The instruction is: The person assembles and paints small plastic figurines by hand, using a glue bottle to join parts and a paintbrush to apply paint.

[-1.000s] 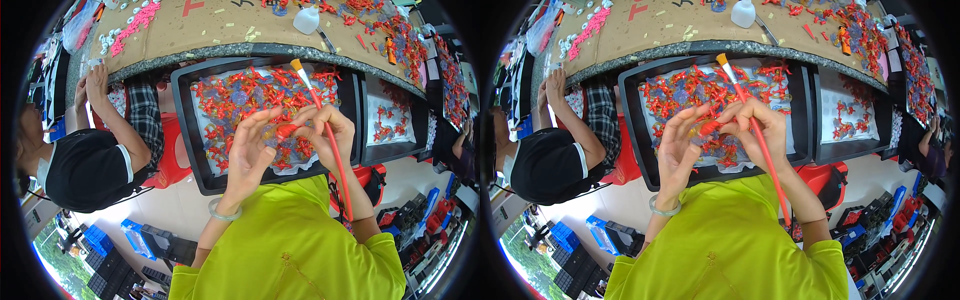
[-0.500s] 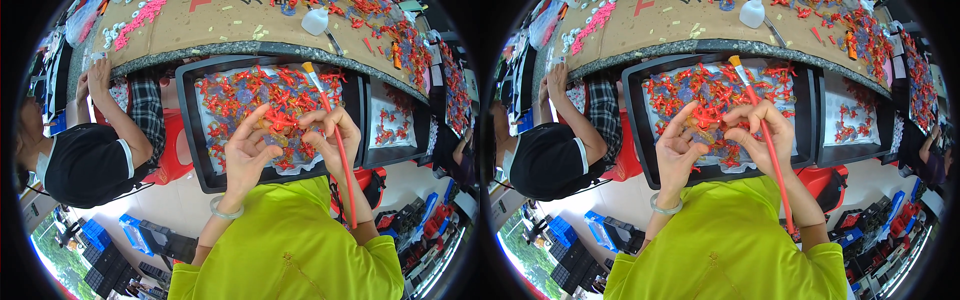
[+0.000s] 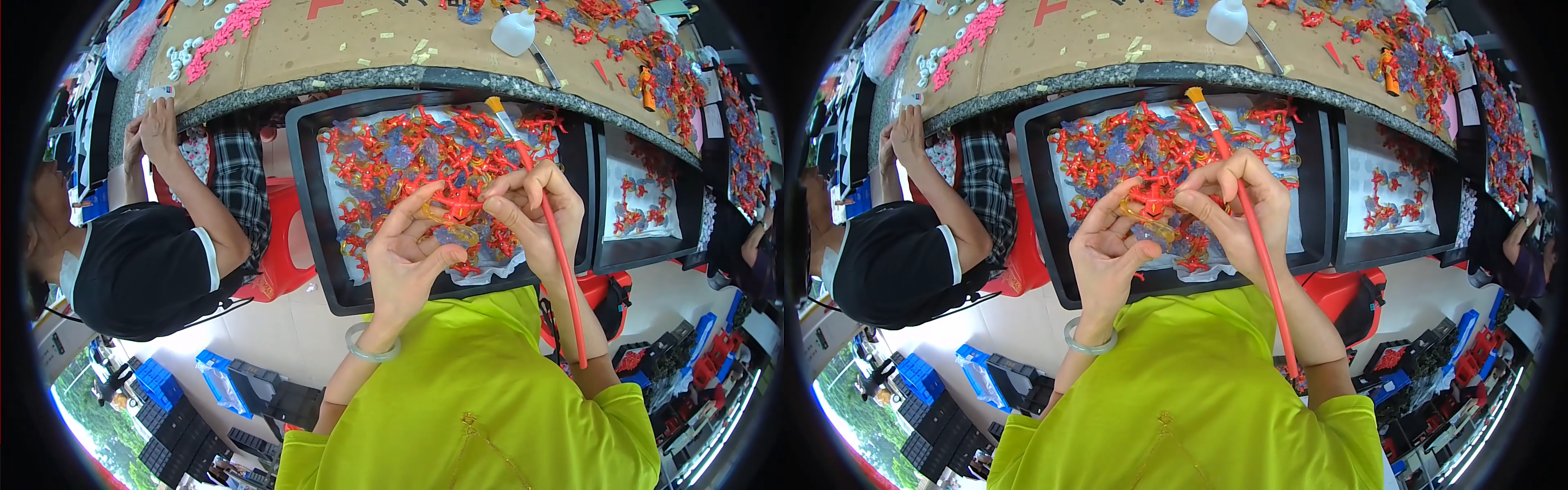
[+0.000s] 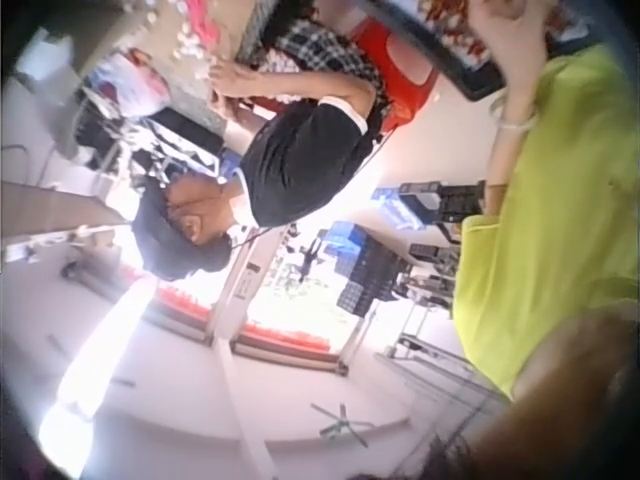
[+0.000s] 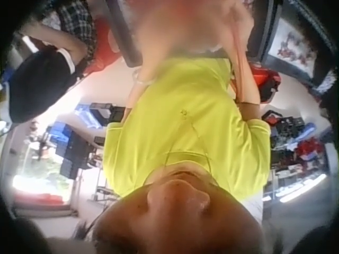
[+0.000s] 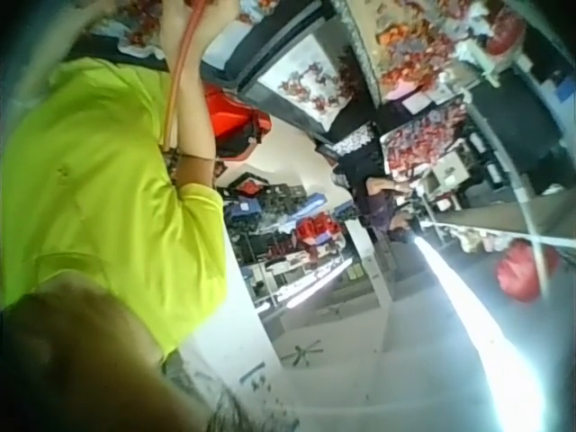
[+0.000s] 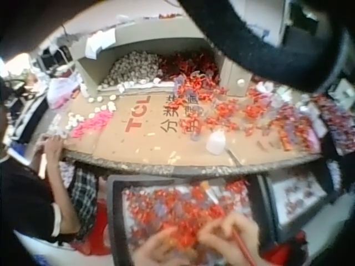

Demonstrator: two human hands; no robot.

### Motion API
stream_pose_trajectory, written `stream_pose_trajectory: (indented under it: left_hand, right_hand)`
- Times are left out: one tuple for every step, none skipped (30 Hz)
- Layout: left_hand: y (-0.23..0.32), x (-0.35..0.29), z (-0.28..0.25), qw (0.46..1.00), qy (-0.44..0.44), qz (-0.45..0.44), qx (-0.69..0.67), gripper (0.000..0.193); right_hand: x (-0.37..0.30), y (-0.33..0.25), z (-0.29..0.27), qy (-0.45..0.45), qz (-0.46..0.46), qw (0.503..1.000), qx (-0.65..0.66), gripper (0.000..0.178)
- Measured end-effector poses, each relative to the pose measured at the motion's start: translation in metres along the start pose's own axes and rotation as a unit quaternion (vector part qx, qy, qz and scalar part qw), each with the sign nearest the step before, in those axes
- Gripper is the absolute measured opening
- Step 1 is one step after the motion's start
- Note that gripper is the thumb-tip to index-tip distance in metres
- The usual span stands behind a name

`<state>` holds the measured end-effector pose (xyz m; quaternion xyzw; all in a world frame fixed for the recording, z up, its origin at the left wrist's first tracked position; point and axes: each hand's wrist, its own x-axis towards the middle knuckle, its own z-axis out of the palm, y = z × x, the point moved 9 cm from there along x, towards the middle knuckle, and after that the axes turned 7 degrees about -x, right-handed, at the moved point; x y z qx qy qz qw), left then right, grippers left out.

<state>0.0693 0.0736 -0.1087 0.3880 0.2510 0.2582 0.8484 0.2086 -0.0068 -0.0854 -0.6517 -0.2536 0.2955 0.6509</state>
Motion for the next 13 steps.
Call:
stream_pose_trajectory:
  left_hand:
    - [0.000, 0.000, 0.000, 1.000, 0.000, 0.000, 0.000, 0.069]
    - [0.000, 0.000, 0.001, 1.000, 0.004, 0.001, -0.007, 0.069]
    - [0.000, 0.000, 0.001, 1.000, 0.008, 0.002, -0.014, 0.070]
    - [0.001, 0.000, 0.001, 1.000, 0.007, 0.002, -0.015, 0.070]
    - [0.000, 0.000, 0.002, 1.000, 0.003, -0.005, -0.013, 0.070]
    - [0.000, 0.000, 0.002, 1.000, 0.000, -0.011, -0.011, 0.070]
    - [0.000, 0.000, 0.003, 1.000, 0.000, -0.011, -0.011, 0.070]
    - [0.001, 0.000, 0.002, 1.000, 0.005, -0.004, -0.007, 0.070]
    - [0.001, 0.000, 0.000, 1.000, 0.010, 0.003, -0.003, 0.070]
    - [-0.001, 0.000, -0.002, 1.000, 0.011, 0.004, -0.003, 0.070]
    - [0.002, 0.000, 0.000, 1.000, 0.010, 0.021, 0.015, 0.071]
    - [0.004, -0.001, 0.001, 0.999, 0.008, 0.038, 0.032, 0.071]
    - [0.005, -0.001, 0.001, 0.999, 0.009, 0.039, 0.032, 0.071]
  right_hand:
    - [0.000, -0.001, 0.001, -0.002, -0.005, 1.000, 0.009, 0.038]
    - [0.000, -0.002, 0.000, -0.002, -0.011, 1.000, 0.018, 0.038]
    - [0.000, -0.001, -0.001, -0.001, -0.011, 1.000, 0.017, 0.038]
    - [0.000, 0.000, -0.002, -0.004, -0.010, 1.000, 0.009, 0.039]
    - [0.000, 0.001, -0.003, -0.008, -0.008, 1.000, 0.002, 0.039]
    - [0.000, 0.000, -0.003, -0.007, -0.008, 1.000, 0.002, 0.039]
    - [0.000, -0.001, -0.001, -0.015, -0.005, 1.000, 0.027, 0.035]
    - [0.000, 0.001, 0.002, -0.025, -0.001, 0.998, 0.052, 0.031]
    - [-0.001, -0.001, 0.003, -0.027, -0.001, 0.998, 0.053, 0.031]
    - [-0.001, -0.003, 0.003, -0.025, 0.004, 1.000, 0.017, 0.021]
    - [-0.001, -0.006, 0.001, -0.021, 0.010, 1.000, -0.020, 0.011]
    - [0.000, -0.008, -0.002, -0.022, 0.010, 1.000, -0.020, 0.011]
    - [0.001, -0.017, -0.008, -0.032, -0.037, 0.998, -0.028, 0.011]
